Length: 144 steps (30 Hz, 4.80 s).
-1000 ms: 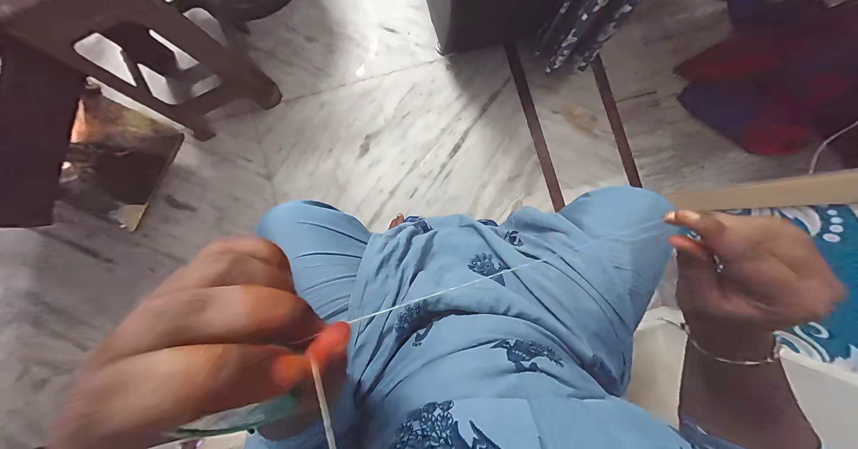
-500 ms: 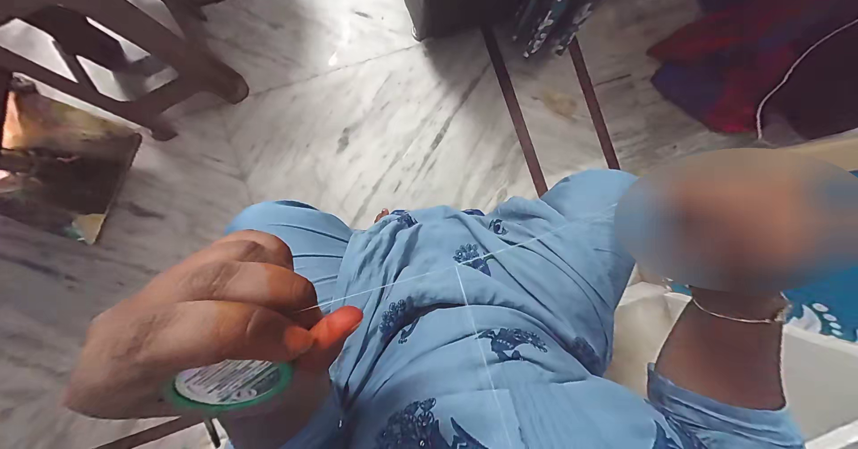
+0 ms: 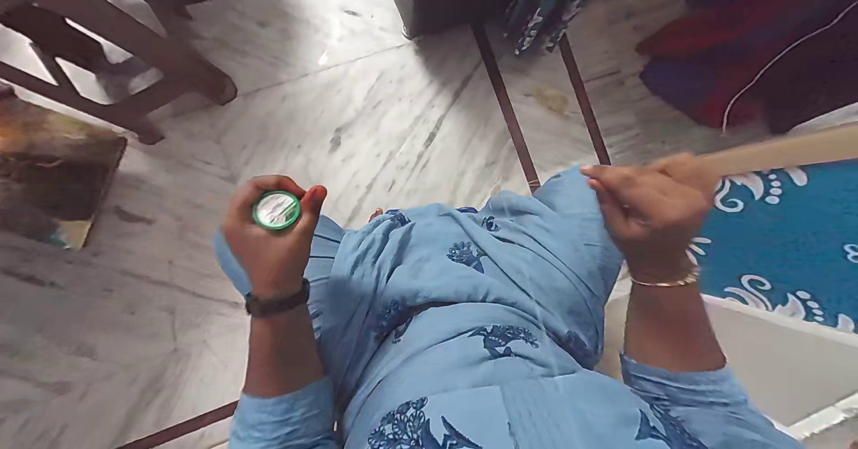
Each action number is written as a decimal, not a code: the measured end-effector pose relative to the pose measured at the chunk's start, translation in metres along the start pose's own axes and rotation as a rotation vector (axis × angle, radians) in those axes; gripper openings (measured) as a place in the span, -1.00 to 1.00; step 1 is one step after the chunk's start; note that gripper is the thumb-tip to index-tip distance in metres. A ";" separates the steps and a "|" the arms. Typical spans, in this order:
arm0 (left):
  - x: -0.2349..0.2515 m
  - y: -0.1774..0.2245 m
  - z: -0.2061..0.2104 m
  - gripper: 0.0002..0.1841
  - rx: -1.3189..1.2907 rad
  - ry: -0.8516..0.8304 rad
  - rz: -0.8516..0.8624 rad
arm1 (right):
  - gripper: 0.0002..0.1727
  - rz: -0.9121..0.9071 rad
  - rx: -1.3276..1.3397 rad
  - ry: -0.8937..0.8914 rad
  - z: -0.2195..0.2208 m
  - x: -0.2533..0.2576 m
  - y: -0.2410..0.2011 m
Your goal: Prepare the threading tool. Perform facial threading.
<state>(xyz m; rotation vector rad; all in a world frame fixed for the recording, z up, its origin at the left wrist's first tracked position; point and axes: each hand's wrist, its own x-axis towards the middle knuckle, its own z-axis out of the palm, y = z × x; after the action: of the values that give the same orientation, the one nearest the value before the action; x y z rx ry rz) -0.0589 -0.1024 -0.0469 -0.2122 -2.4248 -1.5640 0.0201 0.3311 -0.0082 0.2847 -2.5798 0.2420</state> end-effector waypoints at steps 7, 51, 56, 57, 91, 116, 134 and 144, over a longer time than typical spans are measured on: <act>-0.004 -0.020 0.008 -0.61 0.063 0.013 -0.193 | -0.73 0.097 0.055 -0.142 0.050 0.002 -0.021; -0.012 0.138 0.064 -0.63 -0.444 -0.452 0.518 | -0.73 -0.019 0.411 -0.309 0.131 0.003 -0.065; -0.012 0.116 0.023 -0.87 -0.492 -0.117 0.434 | -0.63 0.134 0.292 0.025 0.090 0.010 -0.034; -0.013 0.110 0.012 -0.88 -0.472 -0.069 0.420 | -0.62 0.147 0.273 0.090 0.076 0.012 -0.031; -0.017 0.112 0.068 -0.47 -0.448 -0.622 0.423 | -0.20 0.057 0.399 -0.583 0.116 0.014 -0.080; -0.014 0.065 -0.015 -0.79 -0.358 -0.027 0.376 | -0.50 0.075 0.168 0.354 0.016 0.025 -0.038; -0.014 0.030 0.034 -0.73 -0.443 -0.153 0.054 | 0.08 0.285 0.203 -0.012 0.057 0.016 -0.054; -0.025 0.121 0.094 -0.58 -0.501 -0.548 0.593 | -0.13 0.062 0.129 -0.331 0.102 0.011 -0.056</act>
<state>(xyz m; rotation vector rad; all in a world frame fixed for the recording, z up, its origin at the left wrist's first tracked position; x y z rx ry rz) -0.0158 0.0339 0.0147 -1.4630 -1.9217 -1.9254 -0.0249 0.2522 -0.0822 0.3149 -2.9083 0.4164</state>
